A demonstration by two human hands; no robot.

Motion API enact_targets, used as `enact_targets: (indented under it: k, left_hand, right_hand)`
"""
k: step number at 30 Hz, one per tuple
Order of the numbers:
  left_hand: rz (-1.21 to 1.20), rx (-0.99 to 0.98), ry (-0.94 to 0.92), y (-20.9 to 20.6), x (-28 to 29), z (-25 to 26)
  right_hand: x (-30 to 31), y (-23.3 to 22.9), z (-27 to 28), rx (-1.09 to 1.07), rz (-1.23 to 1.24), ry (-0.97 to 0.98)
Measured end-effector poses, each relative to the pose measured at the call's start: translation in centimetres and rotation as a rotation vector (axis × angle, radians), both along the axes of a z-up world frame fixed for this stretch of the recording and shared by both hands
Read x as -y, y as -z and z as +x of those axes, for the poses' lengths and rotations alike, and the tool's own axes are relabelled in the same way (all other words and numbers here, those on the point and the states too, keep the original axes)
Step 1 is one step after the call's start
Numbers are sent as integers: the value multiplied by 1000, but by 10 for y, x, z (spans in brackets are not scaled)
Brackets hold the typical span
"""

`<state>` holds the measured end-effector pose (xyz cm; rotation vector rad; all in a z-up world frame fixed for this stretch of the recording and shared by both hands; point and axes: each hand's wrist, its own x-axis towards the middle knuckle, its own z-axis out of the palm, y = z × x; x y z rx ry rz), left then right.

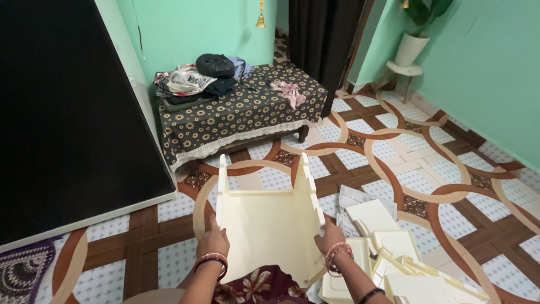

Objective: The person sits on the floor and assembles a white plastic drawer cabinet, snapping side panels, drawer fronts and base pieces together by hand. They pick panels one at a time from a pile on the floor, align slots, and press parts into the frame, working on the partially built unit throughout the clip.

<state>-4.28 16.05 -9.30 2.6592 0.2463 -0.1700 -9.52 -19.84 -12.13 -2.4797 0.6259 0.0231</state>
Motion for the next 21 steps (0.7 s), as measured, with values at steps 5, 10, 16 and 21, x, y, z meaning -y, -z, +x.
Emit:
enact_targets:
  k: [5, 10, 16, 21]
  left_hand:
    - [-7, -14, -1, 0, -1, 0]
    - [-30, -14, -19, 12, -7, 5]
    - [27, -72, 8, 22, -19, 20]
    - [10, -20, 48, 16, -23, 40]
  right_hand:
    - [20, 18, -6, 92, 25, 3]
    - [20, 34, -4, 113, -3, -42]
    - [36, 30, -17, 176, 140, 117]
    - [31, 29, -16, 206, 148, 54]
